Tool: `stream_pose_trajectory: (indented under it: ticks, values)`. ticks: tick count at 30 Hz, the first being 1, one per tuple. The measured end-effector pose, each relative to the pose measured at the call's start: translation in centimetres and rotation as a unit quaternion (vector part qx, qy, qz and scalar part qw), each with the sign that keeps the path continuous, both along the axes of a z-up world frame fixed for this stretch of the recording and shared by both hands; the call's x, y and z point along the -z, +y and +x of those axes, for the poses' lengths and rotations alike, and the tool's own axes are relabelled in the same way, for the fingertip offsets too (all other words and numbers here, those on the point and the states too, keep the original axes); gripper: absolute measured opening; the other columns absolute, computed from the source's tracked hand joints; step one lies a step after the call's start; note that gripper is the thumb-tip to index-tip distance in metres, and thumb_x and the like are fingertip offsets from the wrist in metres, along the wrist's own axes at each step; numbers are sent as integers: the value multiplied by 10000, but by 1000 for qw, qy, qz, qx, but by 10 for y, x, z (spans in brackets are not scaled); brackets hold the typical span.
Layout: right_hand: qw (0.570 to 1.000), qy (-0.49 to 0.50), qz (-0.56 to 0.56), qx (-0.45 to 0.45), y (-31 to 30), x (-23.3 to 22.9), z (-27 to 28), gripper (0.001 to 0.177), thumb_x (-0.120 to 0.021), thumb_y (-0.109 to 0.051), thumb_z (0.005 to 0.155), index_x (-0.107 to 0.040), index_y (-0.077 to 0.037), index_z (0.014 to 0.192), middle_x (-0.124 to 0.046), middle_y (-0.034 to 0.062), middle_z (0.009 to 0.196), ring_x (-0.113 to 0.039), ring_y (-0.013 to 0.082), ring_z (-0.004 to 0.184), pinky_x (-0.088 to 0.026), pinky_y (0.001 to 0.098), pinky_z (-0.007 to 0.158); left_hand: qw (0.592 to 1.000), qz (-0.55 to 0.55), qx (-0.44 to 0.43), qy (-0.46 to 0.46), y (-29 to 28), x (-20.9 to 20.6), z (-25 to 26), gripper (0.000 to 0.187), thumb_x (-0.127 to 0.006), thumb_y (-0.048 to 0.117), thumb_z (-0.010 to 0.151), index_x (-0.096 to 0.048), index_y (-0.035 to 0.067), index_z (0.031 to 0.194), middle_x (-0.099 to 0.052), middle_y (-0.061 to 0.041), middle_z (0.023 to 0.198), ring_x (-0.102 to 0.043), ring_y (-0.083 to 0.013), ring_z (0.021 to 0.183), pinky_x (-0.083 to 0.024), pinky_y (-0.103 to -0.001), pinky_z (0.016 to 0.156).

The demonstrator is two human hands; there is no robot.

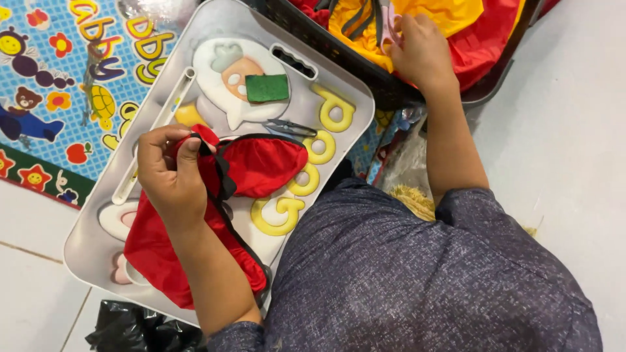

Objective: Trimming excess material or threads from a red fabric item using scissors.

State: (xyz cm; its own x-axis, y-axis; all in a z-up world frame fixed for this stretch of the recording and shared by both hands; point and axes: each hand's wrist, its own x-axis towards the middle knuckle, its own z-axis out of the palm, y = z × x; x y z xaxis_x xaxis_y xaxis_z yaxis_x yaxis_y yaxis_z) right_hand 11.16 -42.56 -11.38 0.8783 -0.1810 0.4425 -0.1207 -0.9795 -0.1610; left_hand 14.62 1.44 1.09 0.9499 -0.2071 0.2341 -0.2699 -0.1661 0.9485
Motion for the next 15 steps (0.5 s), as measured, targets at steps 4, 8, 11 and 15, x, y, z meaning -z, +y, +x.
stream_pose_trajectory:
  ticks: [4,8,11,15]
  values:
    - [998,25,58,5,-5,11,3,341,-889,-147,855,-667,-14,1077,-676,155,1006,-659,336,848,-544,404,739,997,-24,65,18,-8,-15,0,133,-583,15,1085,-455,20,1119,-692,-178,1153,-624,-188,924,-523,-282,903]
    - [999,29,3,31,-7,20,8,290,-914,-179,838,-737,-19,1003,-746,143,952,-701,297,740,-578,359,662,998,4,65,-15,1,-14,-2,125,-573,16,1109,-454,12,1147,-647,-133,1010,-685,-207,963,-541,-301,901]
    - [998,41,-25,33,-23,11,7,255,-831,-205,830,-820,-23,1008,-752,147,873,-677,318,680,-546,400,635,998,-7,55,15,3,-15,-2,64,-495,52,1125,-434,48,1145,-553,-55,853,-559,-131,739,-476,-247,738]
    - [994,78,-75,35,-49,-7,-15,329,-798,-374,1105,-804,-98,925,-704,87,722,-605,315,517,-517,414,502,998,-54,19,1,11,-23,-9,78,-413,104,1122,-407,72,1192,-449,-31,968,-430,-104,818,-398,-242,757]
